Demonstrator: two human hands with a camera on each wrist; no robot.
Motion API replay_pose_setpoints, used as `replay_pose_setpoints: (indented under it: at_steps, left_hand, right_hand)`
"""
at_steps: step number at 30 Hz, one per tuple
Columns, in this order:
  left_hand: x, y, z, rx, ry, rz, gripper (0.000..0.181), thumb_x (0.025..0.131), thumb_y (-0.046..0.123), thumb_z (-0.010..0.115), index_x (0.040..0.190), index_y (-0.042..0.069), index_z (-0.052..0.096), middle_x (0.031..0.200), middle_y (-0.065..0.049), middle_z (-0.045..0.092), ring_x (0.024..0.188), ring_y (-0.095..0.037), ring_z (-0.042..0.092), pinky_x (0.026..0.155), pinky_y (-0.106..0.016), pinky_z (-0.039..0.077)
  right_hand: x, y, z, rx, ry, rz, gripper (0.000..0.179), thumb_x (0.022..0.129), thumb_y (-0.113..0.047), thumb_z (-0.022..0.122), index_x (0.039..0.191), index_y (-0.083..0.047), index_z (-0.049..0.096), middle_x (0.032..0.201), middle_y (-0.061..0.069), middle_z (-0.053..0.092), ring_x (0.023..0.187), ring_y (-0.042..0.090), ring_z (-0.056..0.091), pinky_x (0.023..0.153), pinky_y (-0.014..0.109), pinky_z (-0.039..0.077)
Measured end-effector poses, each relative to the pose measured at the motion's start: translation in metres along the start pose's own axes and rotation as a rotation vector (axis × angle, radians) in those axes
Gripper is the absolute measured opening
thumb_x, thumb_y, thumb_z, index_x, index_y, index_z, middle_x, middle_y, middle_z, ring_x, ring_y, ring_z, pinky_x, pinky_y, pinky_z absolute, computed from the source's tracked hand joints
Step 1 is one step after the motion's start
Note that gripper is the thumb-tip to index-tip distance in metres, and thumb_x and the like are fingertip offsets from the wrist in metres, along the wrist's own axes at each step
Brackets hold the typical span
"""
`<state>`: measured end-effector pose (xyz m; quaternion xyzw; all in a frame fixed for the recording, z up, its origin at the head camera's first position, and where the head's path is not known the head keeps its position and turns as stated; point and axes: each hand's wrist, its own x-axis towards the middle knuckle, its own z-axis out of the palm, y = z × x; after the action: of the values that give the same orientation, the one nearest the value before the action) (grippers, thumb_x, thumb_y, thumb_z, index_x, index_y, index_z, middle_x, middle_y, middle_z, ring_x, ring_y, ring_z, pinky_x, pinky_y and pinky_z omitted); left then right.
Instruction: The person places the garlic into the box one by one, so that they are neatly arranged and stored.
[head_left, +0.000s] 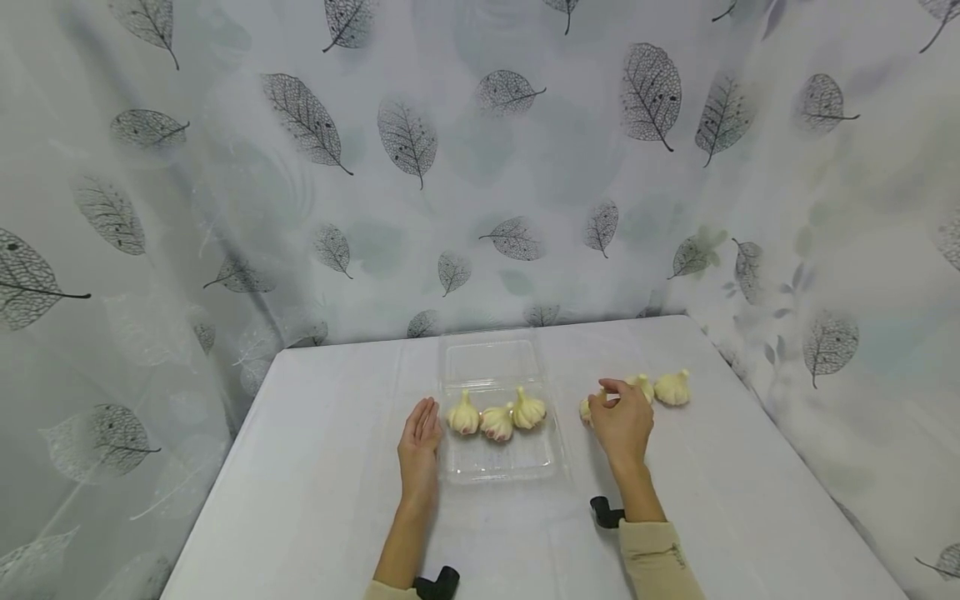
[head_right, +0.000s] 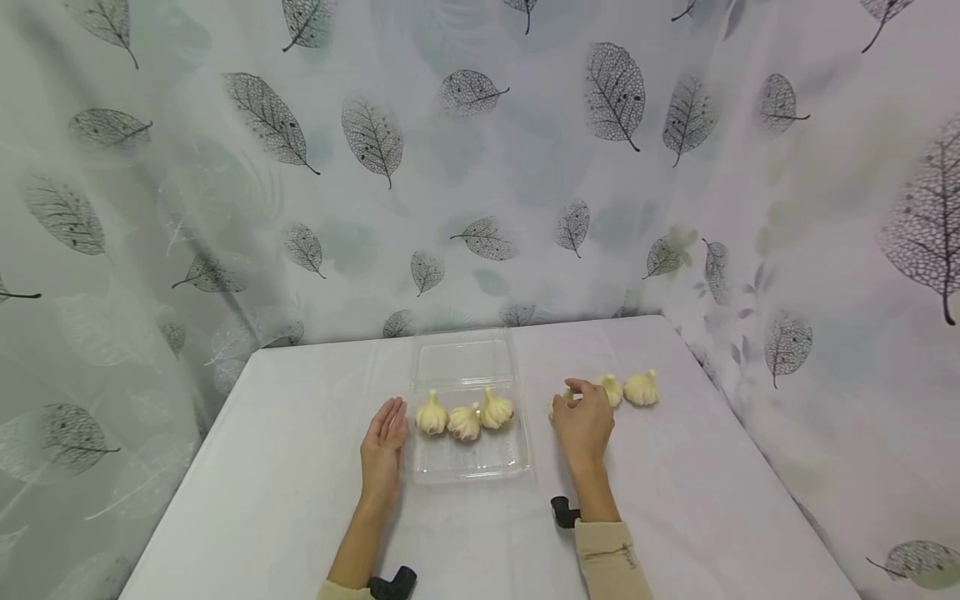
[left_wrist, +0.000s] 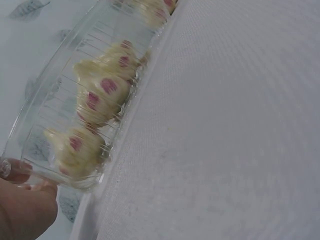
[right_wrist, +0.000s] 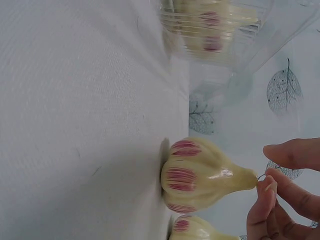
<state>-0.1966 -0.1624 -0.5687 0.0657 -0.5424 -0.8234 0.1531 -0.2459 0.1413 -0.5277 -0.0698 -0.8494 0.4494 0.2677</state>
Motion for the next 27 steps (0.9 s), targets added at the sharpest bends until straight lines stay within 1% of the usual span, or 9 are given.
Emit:
replay_pose_setpoints:
  at_steps: [4, 9, 12, 17, 22, 27]
  left_hand:
    - [0.0, 0.0, 0.0, 0.004, -0.001, 0.004, 0.054, 0.106, -0.008, 0.047, 0.158, -0.002, 0.035, 0.165, -0.018, 0.036, 0.154, -0.028, 0.034, 0.122, -0.027, 0.036]
    - [-0.001, 0.001, 0.0, 0.012, -0.004, 0.0, 0.054, 0.106, -0.008, 0.047, 0.158, -0.002, 0.034, 0.165, -0.018, 0.036, 0.154, -0.028, 0.034, 0.122, -0.027, 0.037]
    - [-0.001, 0.0, -0.001, 0.008, -0.004, 0.002, 0.054, 0.106, -0.008, 0.047, 0.158, -0.003, 0.034, 0.165, -0.018, 0.036, 0.154, -0.029, 0.034, 0.122, -0.027, 0.037]
    - [-0.001, -0.001, 0.0, -0.003, 0.0, 0.008, 0.053, 0.106, -0.009, 0.046, 0.158, -0.003, 0.035, 0.165, -0.019, 0.036, 0.154, -0.029, 0.034, 0.122, -0.027, 0.037]
    - [-0.001, 0.0, 0.0, -0.006, 0.004, 0.0, 0.053, 0.106, -0.01, 0.046, 0.158, -0.003, 0.035, 0.165, -0.018, 0.036, 0.154, -0.028, 0.034, 0.122, -0.027, 0.037]
    - [-0.001, 0.0, 0.0, -0.004, 0.005, 0.002, 0.053, 0.106, -0.009, 0.046, 0.158, -0.003, 0.036, 0.164, -0.018, 0.037, 0.153, -0.028, 0.035, 0.121, -0.027, 0.038]
  right_hand:
    - [0.0, 0.003, 0.001, -0.007, 0.028, -0.012, 0.02, 0.084, -0.001, 0.078, 0.104, 0.003, 0.078, 0.101, 0.024, 0.069, 0.079, 0.035, 0.07, 0.072, 0.051, 0.053]
    - [0.0, 0.006, 0.001, -0.009, 0.033, -0.017, 0.017, 0.087, -0.001, 0.074, 0.102, 0.002, 0.079, 0.102, 0.024, 0.069, 0.077, 0.034, 0.07, 0.07, 0.052, 0.054]
    - [0.0, 0.008, 0.002, -0.005, 0.024, -0.014, 0.015, 0.087, -0.001, 0.075, 0.101, 0.001, 0.079, 0.102, 0.023, 0.07, 0.079, 0.034, 0.071, 0.072, 0.053, 0.054]
    - [0.0, 0.011, 0.003, -0.005, 0.021, -0.005, 0.013, 0.085, -0.001, 0.076, 0.098, -0.001, 0.078, 0.094, 0.02, 0.074, 0.079, 0.034, 0.072, 0.075, 0.053, 0.053]
    - [-0.001, 0.011, 0.003, -0.016, 0.033, 0.007, 0.011, 0.085, -0.003, 0.077, 0.096, -0.003, 0.077, 0.086, 0.015, 0.075, 0.076, 0.031, 0.072, 0.071, 0.048, 0.054]
    - [0.0, 0.011, 0.003, -0.028, 0.034, -0.002, 0.011, 0.085, -0.003, 0.078, 0.096, -0.003, 0.077, 0.084, 0.013, 0.075, 0.075, 0.03, 0.071, 0.068, 0.046, 0.055]
